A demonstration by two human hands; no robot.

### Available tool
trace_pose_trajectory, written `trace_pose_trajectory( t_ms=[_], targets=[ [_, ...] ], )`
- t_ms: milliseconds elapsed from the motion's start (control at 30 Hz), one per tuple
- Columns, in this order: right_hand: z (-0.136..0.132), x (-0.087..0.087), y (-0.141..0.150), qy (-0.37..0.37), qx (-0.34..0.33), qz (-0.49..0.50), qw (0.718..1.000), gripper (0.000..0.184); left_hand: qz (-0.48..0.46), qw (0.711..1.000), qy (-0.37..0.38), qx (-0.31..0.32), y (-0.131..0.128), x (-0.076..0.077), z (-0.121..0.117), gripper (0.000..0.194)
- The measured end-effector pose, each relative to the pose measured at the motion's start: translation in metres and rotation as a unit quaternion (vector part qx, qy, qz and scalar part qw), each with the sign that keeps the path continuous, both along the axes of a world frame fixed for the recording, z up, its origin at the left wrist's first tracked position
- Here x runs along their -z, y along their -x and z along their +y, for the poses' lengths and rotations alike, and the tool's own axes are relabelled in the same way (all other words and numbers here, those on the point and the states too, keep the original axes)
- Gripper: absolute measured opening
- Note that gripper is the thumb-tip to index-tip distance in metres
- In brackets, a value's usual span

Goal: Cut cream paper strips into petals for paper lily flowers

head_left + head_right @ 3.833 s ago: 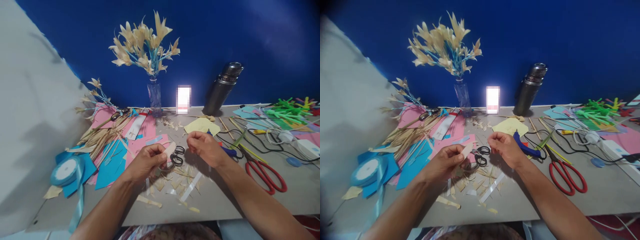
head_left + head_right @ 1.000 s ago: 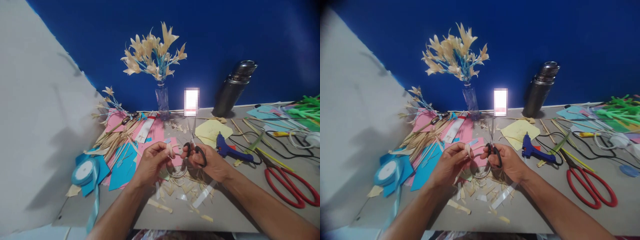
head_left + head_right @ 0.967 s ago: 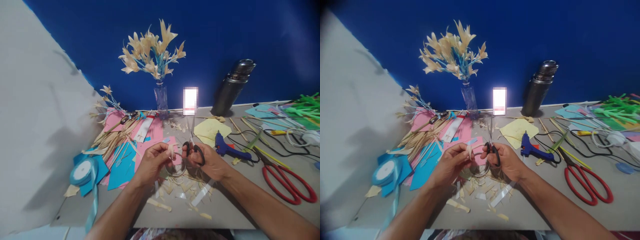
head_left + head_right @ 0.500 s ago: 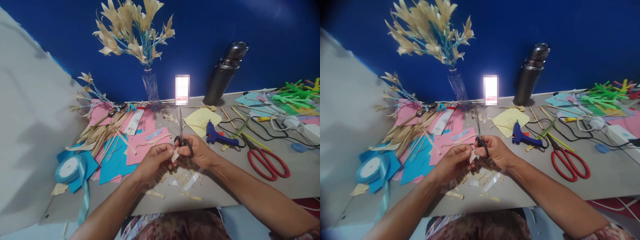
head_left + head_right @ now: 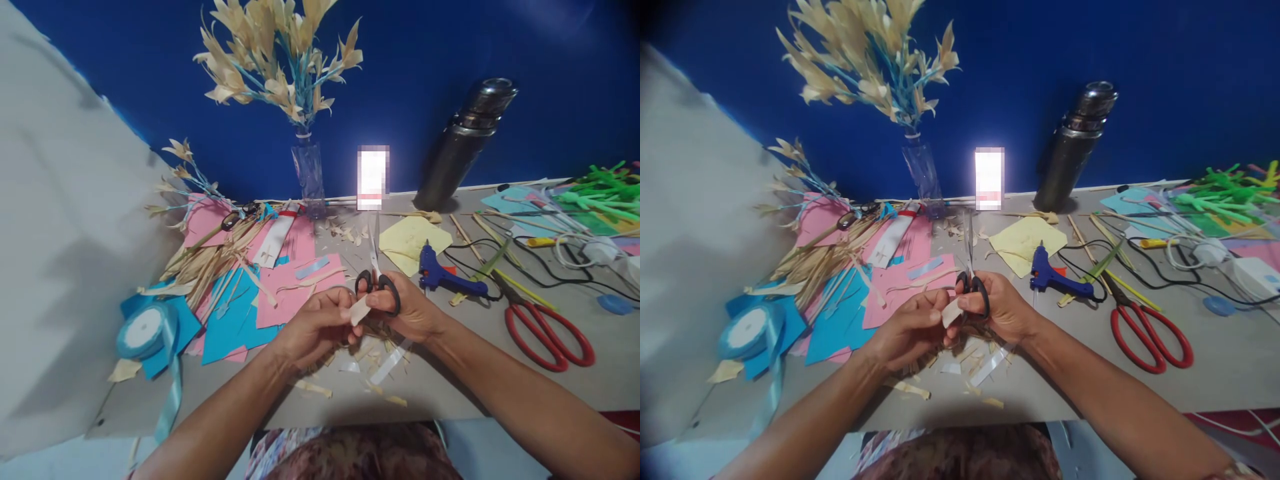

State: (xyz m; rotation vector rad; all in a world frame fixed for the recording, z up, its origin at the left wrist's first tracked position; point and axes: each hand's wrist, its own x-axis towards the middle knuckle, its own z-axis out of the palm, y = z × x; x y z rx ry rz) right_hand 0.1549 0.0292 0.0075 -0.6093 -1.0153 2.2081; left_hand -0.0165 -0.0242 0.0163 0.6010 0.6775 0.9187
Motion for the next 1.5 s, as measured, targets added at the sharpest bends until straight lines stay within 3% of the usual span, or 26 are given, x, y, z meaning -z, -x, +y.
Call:
trace_pose_trajectory(
  t_ms=[133, 400, 567, 733, 933, 1133, 1500],
  targets=[
    [0.002, -0.001, -0.003, -0.006, 0.019, -0.021, 1.0, 0.032, 0.009, 1.0, -0.009, -0.011, 0.002, -0.002, 0.003, 0.033],
    [0.004, 0.002, -0.003, -0.026, 0.035, -0.064, 0.997, 0.03, 0.079, 0.996, -0.016, -0.023, 0.0, 0.003, 0.002, 0.02],
    [0.008, 0.003, -0.002, -0.012, 0.061, -0.066, 0.996, 0.041, 0.07, 0.994, -0.006, -0.079, 0.005, -0.001, 0.004, 0.022],
    [-0.001, 0.001, -0.002, -0.094, 0.0, -0.102, 0.99, 0.057, 0.051, 0.985, -0.029, -0.163, 0.012, -0.007, 0.006, 0.022],
    [-0.015, 0.004, 0.005, -0.153, -0.062, -0.127, 0.978, 0.066, 0.03, 0.975, -0.048, -0.216, 0.014, -0.009, 0.007, 0.02],
    [-0.017, 0.008, 0.006, -0.139, -0.069, -0.136, 0.978, 0.067, 0.051, 0.953, -0.058, -0.292, 0.009, -0.009, 0.006, 0.023],
    [-0.021, 0.011, 0.011, -0.11, -0.062, -0.157, 0.98, 0.062, 0.052, 0.952, -0.046, -0.299, 0.007, -0.008, 0.006, 0.022]
  ],
)
